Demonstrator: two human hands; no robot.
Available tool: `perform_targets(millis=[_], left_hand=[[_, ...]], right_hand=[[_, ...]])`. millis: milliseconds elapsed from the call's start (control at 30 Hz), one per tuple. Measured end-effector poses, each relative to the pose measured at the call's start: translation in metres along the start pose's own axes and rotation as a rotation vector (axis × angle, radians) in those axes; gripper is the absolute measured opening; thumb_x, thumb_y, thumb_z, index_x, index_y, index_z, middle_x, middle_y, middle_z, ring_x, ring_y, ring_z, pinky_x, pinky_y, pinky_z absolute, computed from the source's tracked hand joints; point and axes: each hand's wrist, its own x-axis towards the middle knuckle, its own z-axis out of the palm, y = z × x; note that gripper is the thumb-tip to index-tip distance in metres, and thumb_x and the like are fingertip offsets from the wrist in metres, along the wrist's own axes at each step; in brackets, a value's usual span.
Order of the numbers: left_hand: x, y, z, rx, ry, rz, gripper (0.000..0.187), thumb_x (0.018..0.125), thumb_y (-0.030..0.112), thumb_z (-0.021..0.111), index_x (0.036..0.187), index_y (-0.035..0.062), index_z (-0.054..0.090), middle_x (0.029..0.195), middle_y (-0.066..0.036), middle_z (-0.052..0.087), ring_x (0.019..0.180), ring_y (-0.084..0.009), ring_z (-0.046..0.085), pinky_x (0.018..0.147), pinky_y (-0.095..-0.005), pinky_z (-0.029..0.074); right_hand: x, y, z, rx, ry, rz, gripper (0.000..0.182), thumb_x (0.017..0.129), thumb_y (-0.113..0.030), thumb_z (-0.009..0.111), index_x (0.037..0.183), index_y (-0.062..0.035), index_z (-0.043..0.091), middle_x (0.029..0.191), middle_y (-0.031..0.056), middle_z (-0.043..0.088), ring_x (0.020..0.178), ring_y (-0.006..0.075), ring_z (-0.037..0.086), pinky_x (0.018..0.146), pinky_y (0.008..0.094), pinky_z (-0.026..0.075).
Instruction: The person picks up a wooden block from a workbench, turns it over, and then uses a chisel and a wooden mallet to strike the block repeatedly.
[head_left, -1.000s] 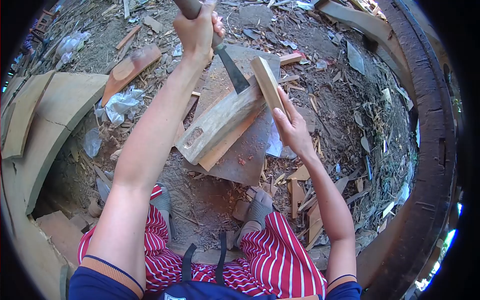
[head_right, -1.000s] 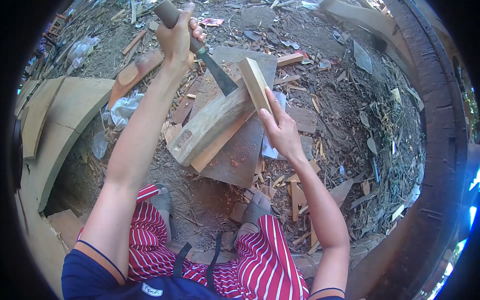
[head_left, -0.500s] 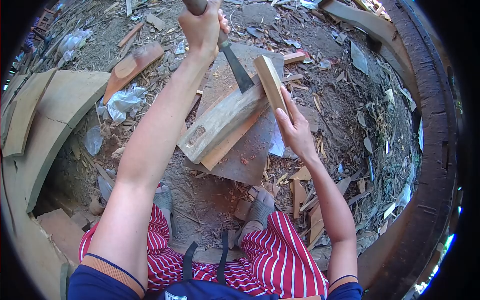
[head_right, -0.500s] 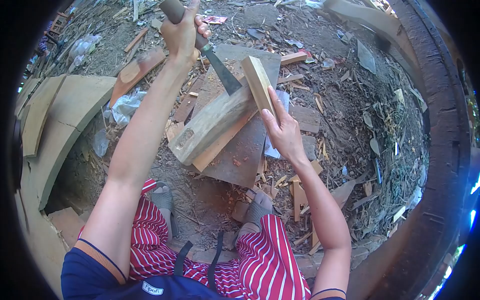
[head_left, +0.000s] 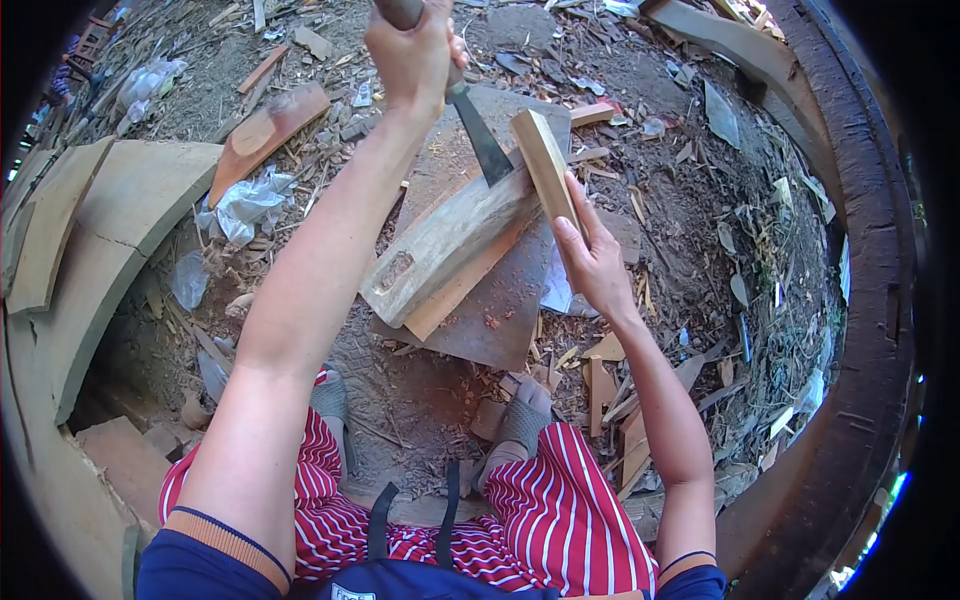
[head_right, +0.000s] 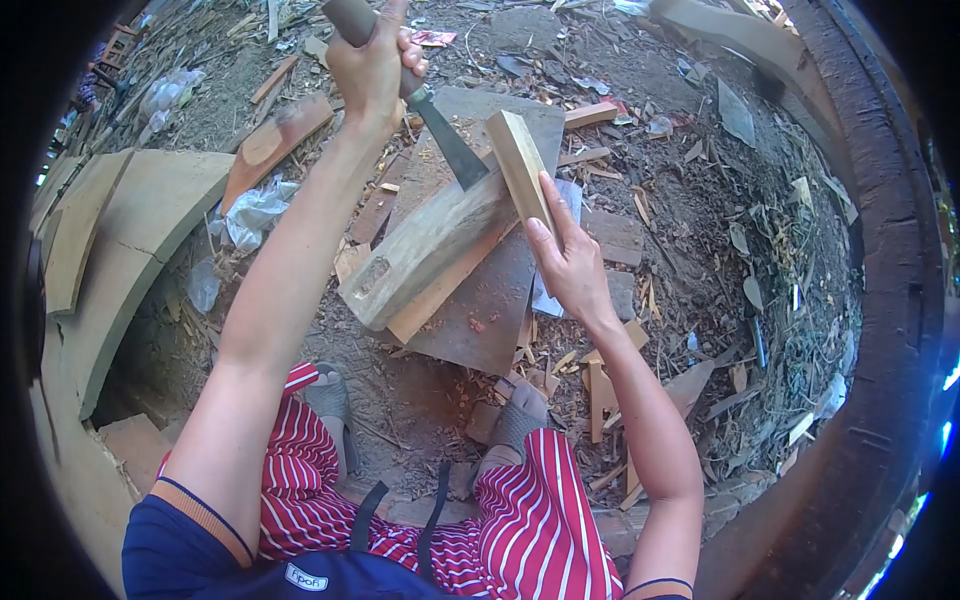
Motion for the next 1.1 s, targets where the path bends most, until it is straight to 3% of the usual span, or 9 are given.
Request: perform_targets(millis=[233,267,333,400,433,533,733,900,1100], left_hand=[[-0.019,0.001,0.012,0.143,-0.079,0.271,0.033,0.088,0.021,0.073,0.092,0.0053,0.045,0.067,-0.004,0.055,0.044,-0.0094,0.052,0.036,-0.0242,0.040],[-0.015,-0.008,0.011,0.223,-0.052,0.349,0.035,0.088,0.024,0.074,0.092,0.0052,0.045,0.066,-0.004,0.056,0.043,-0.0088,0.053,0.034,-0.0237,0.040],[-0.021,-0.004,0.015,0.285,0.019,0.380,0.035,0.083,0.025,0.076,0.098,0.0008,0.056,0.072,-0.009,0.065,0.057,-0.0200,0.064,0.055,-0.0341,0.052],[-0.034,0.003,0.020,0.363,-0.017,0.403,0.033,0.084,0.025,0.075,0.096,0.0013,0.056,0.073,-0.012,0.067,0.061,-0.0223,0.068,0.057,-0.0346,0.054],[-0.040,0.009,0.023,0.362,-0.028,0.492,0.032,0.084,0.025,0.074,0.097,0.0019,0.056,0.074,-0.012,0.069,0.064,-0.0246,0.070,0.059,-0.0351,0.055],[-0.057,0.016,0.031,0.366,-0.085,0.513,0.032,0.086,0.025,0.075,0.099,0.0033,0.055,0.072,-0.006,0.065,0.062,-0.0168,0.066,0.059,-0.0315,0.051],[-0.063,0.022,0.029,0.346,-0.089,0.508,0.031,0.084,0.021,0.073,0.097,0.0030,0.051,0.069,-0.017,0.066,0.067,-0.0374,0.068,0.056,-0.0414,0.053],[-0.056,0.015,0.028,0.320,-0.036,0.556,0.030,0.083,0.021,0.073,0.096,0.0047,0.051,0.067,-0.016,0.065,0.067,-0.0367,0.068,0.055,-0.0423,0.051],[-0.060,0.015,0.030,0.375,-0.088,0.475,0.033,0.081,0.017,0.072,0.105,0.0036,0.053,0.072,-0.017,0.066,0.070,-0.0370,0.069,0.060,-0.0430,0.053]], right_hand=[[0.011,-0.031,-0.033,0.262,-0.055,0.306,0.052,0.097,-0.026,0.055,0.147,-0.0202,0.044,0.116,0.0116,0.065,0.089,0.0176,0.063,0.082,0.0332,0.051],[0.022,-0.021,-0.034,0.166,0.083,-0.060,0.054,0.095,-0.026,0.055,0.147,-0.0152,0.044,0.122,0.0130,0.063,0.095,0.0165,0.061,0.083,0.0325,0.050],[0.021,-0.100,-0.059,0.114,0.152,-0.080,0.058,0.093,-0.028,0.056,0.146,-0.0120,0.043,0.129,0.0155,0.060,0.100,0.0164,0.062,0.087,0.0315,0.050],[0.022,-0.168,-0.085,0.026,0.205,-0.223,0.060,0.094,-0.038,0.057,0.145,-0.0091,0.045,0.107,0.0098,0.066,0.077,0.0122,0.061,0.064,0.0265,0.048],[0.027,-0.189,-0.085,-0.058,0.401,-0.625,0.054,0.097,-0.040,0.052,0.143,-0.0127,0.047,0.091,0.0080,0.063,0.064,0.0075,0.057,0.050,0.0205,0.042],[0.025,-0.246,-0.099,-0.006,0.362,-0.723,0.050,0.098,-0.041,0.052,0.137,-0.0099,0.054,0.082,0.0059,0.062,0.060,0.0054,0.053,0.050,0.0205,0.039],[0.037,-0.272,-0.102,-0.739,-0.022,-0.594,0.048,0.097,-0.039,0.055,0.134,-0.0085,0.058,0.105,0.0087,0.068,0.084,0.0115,0.059,0.075,0.0248,0.048],[0.026,-0.248,-0.080,-0.586,0.006,-0.668,0.046,0.097,-0.038,0.056,0.132,-0.0088,0.060,0.074,0.0011,0.062,0.059,0.0027,0.046,0.049,0.0212,0.033],[0.046,-0.252,-0.083,-0.436,0.120,-0.964,0.046,0.098,-0.040,0.055,0.136,-0.0140,0.058,0.074,0.0024,0.063,0.056,0.0040,0.047,0.051,0.0221,0.037]])
